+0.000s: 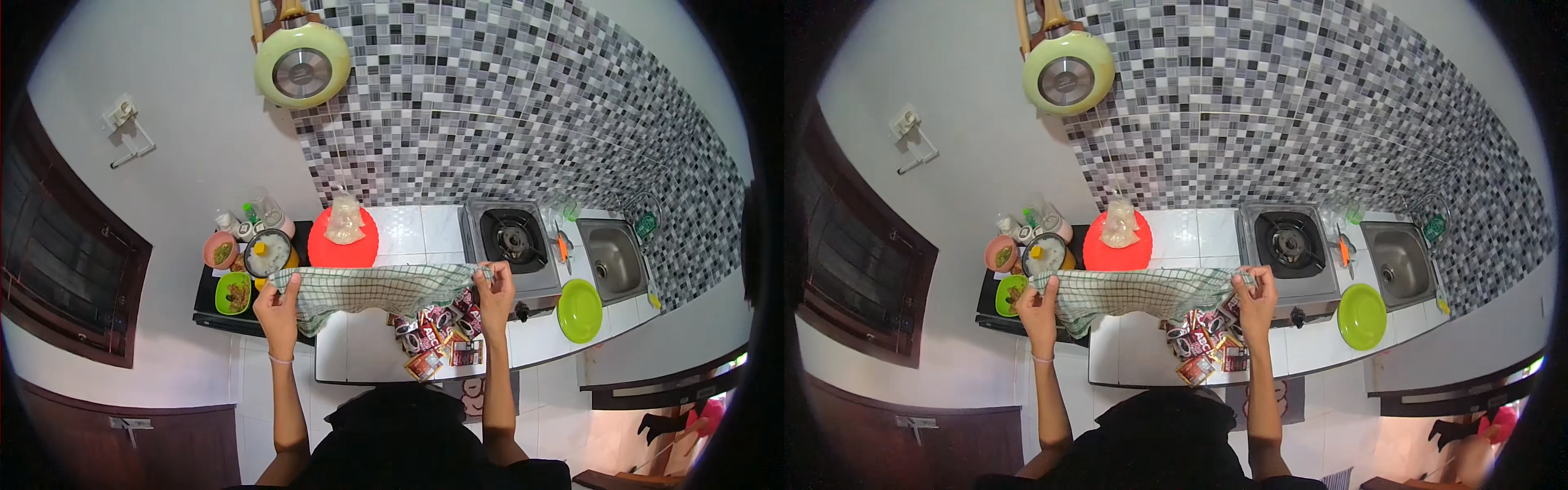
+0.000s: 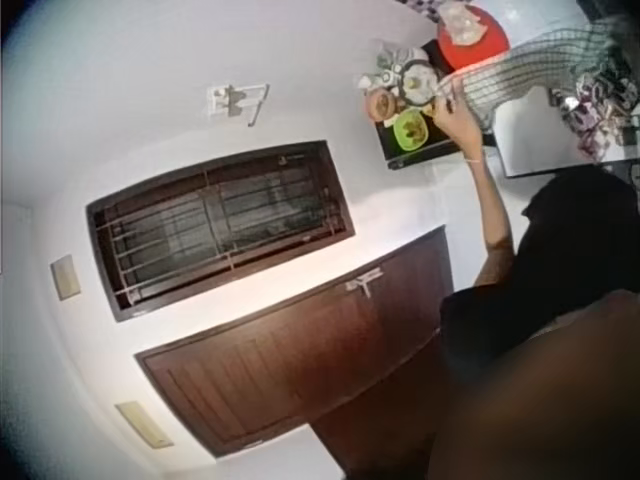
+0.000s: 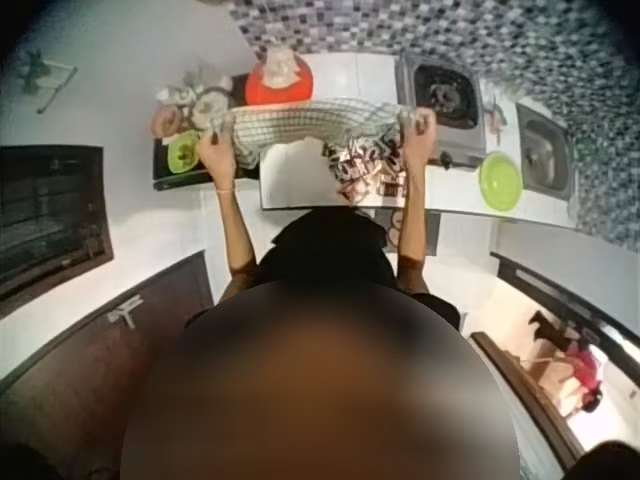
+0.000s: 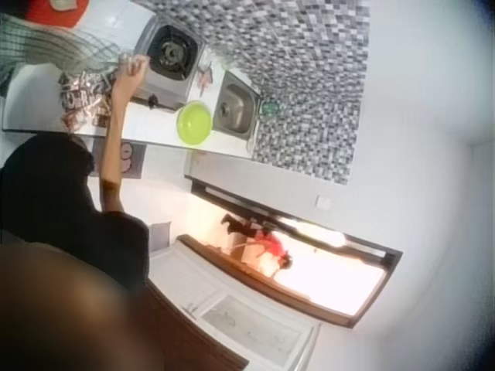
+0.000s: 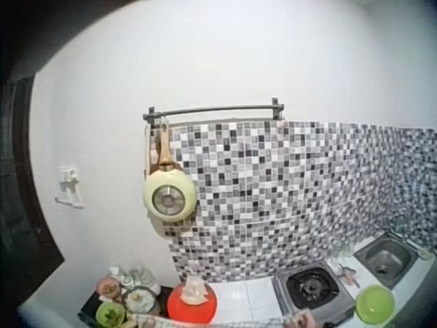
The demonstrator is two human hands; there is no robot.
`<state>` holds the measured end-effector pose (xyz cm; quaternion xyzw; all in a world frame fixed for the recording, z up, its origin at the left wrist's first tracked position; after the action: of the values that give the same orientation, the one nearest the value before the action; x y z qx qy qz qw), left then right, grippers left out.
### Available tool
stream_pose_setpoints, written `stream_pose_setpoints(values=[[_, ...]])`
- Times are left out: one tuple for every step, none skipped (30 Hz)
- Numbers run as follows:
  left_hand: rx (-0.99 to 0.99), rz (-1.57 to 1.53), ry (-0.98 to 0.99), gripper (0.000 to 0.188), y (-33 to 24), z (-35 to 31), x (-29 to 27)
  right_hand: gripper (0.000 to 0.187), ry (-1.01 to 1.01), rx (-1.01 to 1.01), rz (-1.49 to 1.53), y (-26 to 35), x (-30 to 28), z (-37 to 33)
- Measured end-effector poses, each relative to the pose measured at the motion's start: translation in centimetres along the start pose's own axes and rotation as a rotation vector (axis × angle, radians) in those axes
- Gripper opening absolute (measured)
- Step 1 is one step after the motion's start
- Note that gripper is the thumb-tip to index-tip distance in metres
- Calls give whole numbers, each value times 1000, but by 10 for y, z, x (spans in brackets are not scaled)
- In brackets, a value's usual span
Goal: Wiping a plate and organizing condiment packets on a kitchen counter.
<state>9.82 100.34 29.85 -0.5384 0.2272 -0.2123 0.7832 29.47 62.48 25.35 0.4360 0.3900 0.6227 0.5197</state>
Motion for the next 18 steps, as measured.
stream_pose_setpoints(values=[[138, 104, -46, 19, -13, -1, -4, 24, -11, 0, -39, -5, 2, 5], [276, 209, -91, 20, -26, -3, -8, 24, -4, 0, -36, -8, 2, 4], [287, 304, -87, 20, -19, -4, -17, 26, -48, -43, -207, -7, -2, 2], [286, 308, -95, 20, -17, -6, -23, 27, -90, -87, -375, 0, 1, 2], [166, 225, -80, 20, -7, -6, -28, 30, -117, -135, -430, 7, 5, 1], [47, 141, -64, 21, 4, -6, -31, 30, -111, -137, -425, 12, 11, 1], [48, 143, -70, 21, 4, -8, -34, 30, -98, -40, -387, 12, 16, 0], [-12, 26, -53, 20, 9, -11, -34, 30, -86, 57, -349, 7, 19, 0], [-72, -91, -35, 21, 14, -13, -34, 23, -36, 117, -275, -6, 24, 0], [-129, -211, -14, 22, 17, -15, -32, 23, -33, 114, -272, -11, 27, 0], [-152, -198, 61, 28, 15, -18, -30, 21, 3, 179, -82, -21, 35, -2], [-149, -198, 57, 28, 11, -20, -29, 20, 39, 244, 107, -30, 43, -4], [-183, -278, 80, 30, 3, -23, -24, 26, 102, 270, 245, -26, 54, -6], [-217, -358, 103, 32, -1, -26, -20, 28, 75, 346, 304, -29, 60, -10], [-276, -366, 200, 40, 1, -28, -19, 30, 48, 423, 361, -30, 67, -15], [-273, -368, 200, 40, -6, -29, -18, 35, 58, 481, 439, -43, 69, -21], [-278, -426, 236, 44, -15, -31, -13, 36, 162, 547, 507, -50, 78, -29], [-284, -485, 273, 47, -23, -32, -9, 37, 267, 613, 575, -57, 85, -37]])
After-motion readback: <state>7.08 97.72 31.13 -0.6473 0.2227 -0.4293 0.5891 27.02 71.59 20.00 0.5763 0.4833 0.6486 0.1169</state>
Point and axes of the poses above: each hand's wrist, its own z-axis towards the middle knuckle, its own x-axis out of the palm, y = z × x, the point moved 8 cm from there along z, towards the middle knuckle, and after that the axes turned 3 degrees about -z, right-handed, at the moved point
